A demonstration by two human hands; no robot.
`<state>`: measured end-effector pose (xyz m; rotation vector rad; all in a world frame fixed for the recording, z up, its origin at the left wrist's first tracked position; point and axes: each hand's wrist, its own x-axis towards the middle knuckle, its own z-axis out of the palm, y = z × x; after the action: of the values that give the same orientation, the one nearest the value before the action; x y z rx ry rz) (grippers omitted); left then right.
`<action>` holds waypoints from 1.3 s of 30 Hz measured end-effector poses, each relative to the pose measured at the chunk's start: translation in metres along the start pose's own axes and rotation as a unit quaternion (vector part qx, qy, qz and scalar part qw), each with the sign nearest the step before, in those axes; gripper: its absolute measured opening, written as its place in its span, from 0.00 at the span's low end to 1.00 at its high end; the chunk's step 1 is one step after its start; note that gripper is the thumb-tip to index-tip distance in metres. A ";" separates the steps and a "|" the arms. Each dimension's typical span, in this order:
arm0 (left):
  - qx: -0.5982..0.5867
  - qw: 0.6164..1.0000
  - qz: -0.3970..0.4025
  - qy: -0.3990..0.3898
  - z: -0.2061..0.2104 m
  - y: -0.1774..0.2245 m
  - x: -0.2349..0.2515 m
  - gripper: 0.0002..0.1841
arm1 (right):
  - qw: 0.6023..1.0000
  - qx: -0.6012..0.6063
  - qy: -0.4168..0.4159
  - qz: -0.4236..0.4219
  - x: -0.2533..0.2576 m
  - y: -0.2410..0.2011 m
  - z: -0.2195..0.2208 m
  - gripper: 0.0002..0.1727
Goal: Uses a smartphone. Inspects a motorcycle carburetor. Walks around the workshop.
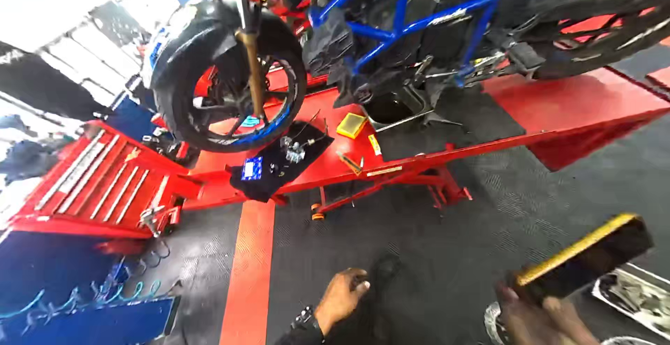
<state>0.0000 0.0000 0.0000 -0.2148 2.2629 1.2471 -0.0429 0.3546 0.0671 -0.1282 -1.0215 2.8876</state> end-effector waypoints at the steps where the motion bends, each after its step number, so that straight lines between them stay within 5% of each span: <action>1: 0.001 1.000 -0.025 0.003 -0.006 -0.013 -0.017 0.25 | 0.998 -0.035 -0.059 -0.005 0.015 -0.006 0.026 0.19; 4: -0.006 0.997 -0.076 0.033 -0.028 -0.054 -0.066 0.25 | 0.977 -0.090 -0.190 -0.020 0.062 0.005 0.094 0.31; 10: -0.033 0.984 -0.112 0.132 -0.100 -0.130 -0.122 0.25 | 0.981 -0.001 -0.173 0.093 0.073 0.114 0.183 0.31; 13: -0.049 0.980 -0.063 0.180 -0.158 -0.149 -0.117 0.21 | 0.965 0.063 -0.170 0.189 0.048 0.195 0.225 0.50; 17: -0.090 0.970 0.066 0.216 -0.255 -0.154 -0.092 0.18 | 0.936 0.114 -0.104 0.316 0.005 0.316 0.277 0.44; 21: -0.202 0.961 0.133 0.133 -0.353 -0.151 -0.069 0.22 | 0.906 0.116 -0.094 0.395 -0.029 0.397 0.346 0.42; 28: -0.340 0.937 0.078 0.011 -0.461 -0.130 -0.055 0.19 | 0.910 0.168 -0.101 0.365 -0.051 0.458 0.431 0.43; 39: -0.326 0.938 0.115 -0.003 -0.493 -0.124 -0.033 0.16 | 0.936 0.168 -0.093 0.294 -0.047 0.487 0.452 0.44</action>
<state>-0.1123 -0.4778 0.1351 -0.1839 1.8276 2.0921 -0.0646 -0.3093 0.1134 -0.1625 -0.5535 3.6321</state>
